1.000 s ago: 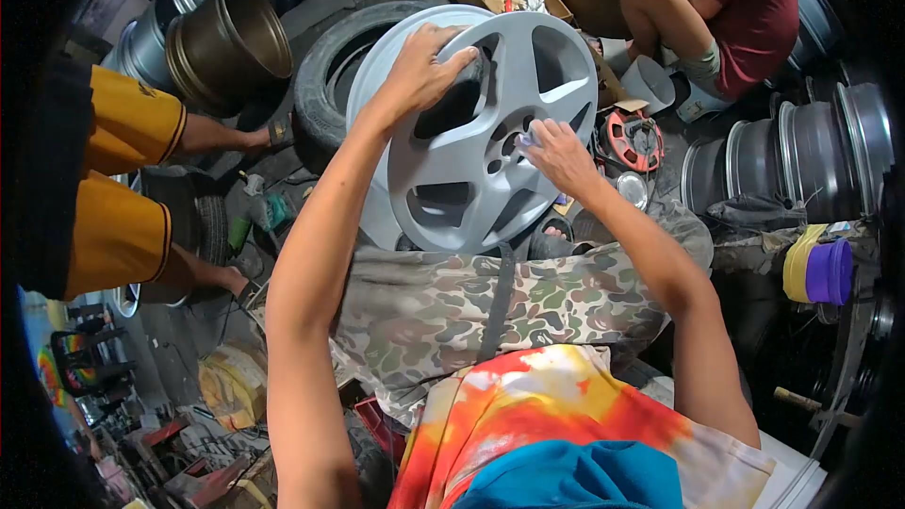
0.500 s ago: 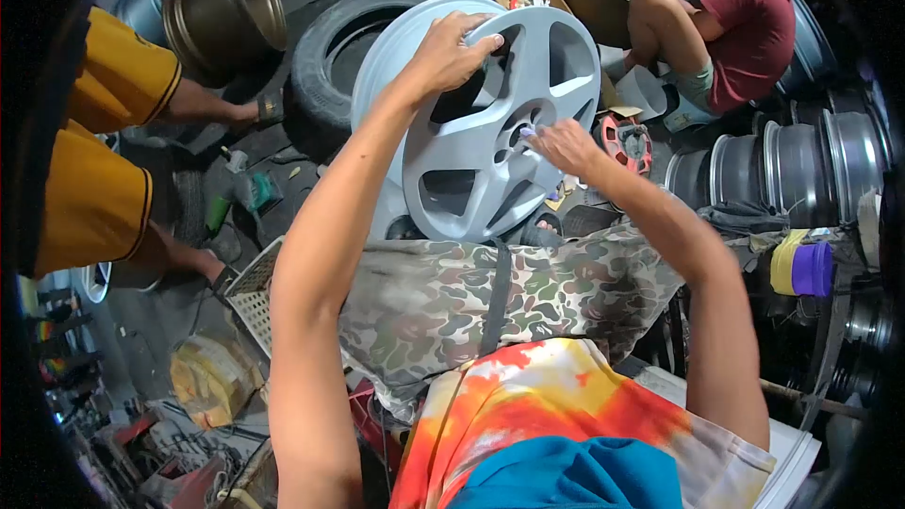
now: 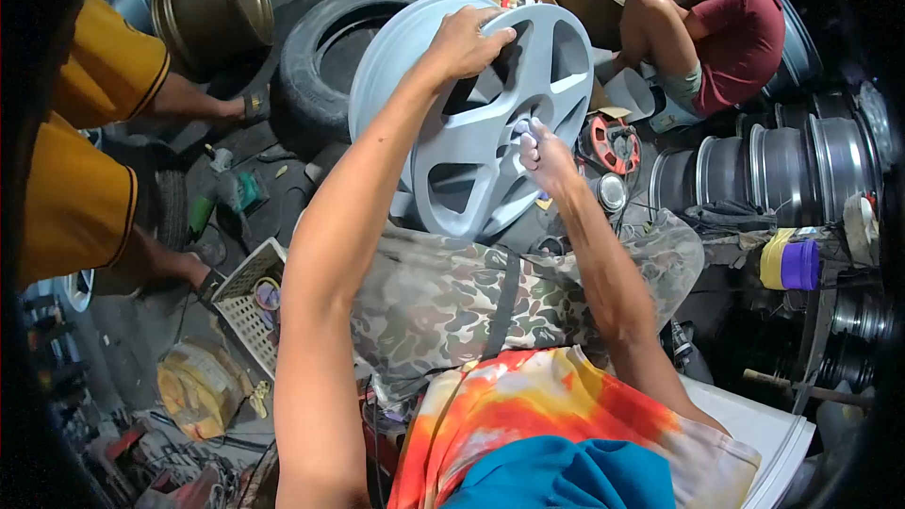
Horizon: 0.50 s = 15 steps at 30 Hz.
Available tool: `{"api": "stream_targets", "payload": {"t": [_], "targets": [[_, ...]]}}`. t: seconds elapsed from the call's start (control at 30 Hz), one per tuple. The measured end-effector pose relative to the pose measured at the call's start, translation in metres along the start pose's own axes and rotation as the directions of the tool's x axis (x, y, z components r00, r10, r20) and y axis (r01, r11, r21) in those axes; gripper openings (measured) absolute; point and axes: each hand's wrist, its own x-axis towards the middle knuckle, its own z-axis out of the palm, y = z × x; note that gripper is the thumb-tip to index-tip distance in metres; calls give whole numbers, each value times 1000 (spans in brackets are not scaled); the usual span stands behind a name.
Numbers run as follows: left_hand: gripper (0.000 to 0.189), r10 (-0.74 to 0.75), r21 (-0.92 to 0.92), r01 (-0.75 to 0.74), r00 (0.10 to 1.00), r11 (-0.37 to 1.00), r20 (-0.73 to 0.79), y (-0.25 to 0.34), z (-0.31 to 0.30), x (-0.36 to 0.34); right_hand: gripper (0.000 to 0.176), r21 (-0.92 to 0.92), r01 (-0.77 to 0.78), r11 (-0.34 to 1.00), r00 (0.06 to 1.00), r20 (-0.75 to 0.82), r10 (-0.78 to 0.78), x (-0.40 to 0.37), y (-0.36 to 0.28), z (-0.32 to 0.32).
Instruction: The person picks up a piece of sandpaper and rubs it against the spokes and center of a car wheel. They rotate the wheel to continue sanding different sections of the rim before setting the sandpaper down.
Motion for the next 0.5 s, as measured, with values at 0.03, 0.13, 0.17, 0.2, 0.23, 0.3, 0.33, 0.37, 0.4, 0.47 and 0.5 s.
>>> {"api": "stream_targets", "payload": {"t": [0.03, 0.13, 0.17, 0.2, 0.23, 0.3, 0.33, 0.37, 0.4, 0.47, 0.5], "targets": [[45, -11, 7, 11, 1000, 1000, 0, 1, -1, -3, 36, 113, -83, 990, 997, 4, 83, -5, -8, 1], [44, -80, 11, 80, 997, 997, 9, -4, -12, -7, 33, -69, 134, 989, 989, -55, -137, -9, -4, 8], [44, -26, 11, 26, 1000, 1000, 5, -9, -16, -9, 33, -63, 132, 989, 990, -51, -135, 1, 16, -13], [44, 31, 12, -31, 1000, 999, 4, -11, -17, -10, 32, -408, 501, 763, 860, 139, -491, 21, 21, -44], [44, 30, 13, -31, 999, 999, 16, -10, -15, -12, 34, -596, 742, 308, 616, 422, -666, 33, 18, -65], [44, -24, -13, 24, 1000, 1000, 9, -3, -15, -11, 39, -681, 719, 137, 629, 554, -546, 53, -19, -77], [44, -81, 6, 81, 996, 997, 21, -1, -14, -10, 39, -667, 742, 64, 596, 614, -518, 61, -19, -78], [44, -80, 8, 80, 996, 997, 31, 0, -13, -8, 38, -646, 763, -12, 561, 672, -484, 63, -18, -79], [44, -55, 28, 54, 998, 998, 17, -3, -11, -6, 33, -663, 746, 68, 610, 639, -468, 60, -7, -73], [45, -90, 41, 89, 996, 995, 18, 1, -9, -1, 29, -562, 663, 495, 725, 320, -610, 50, 32, -40], [45, -89, 42, 88, 996, 995, 18, 6, -11, 1, 30, -493, 425, 759, 904, 203, -375, 34, 19, -25]]}}
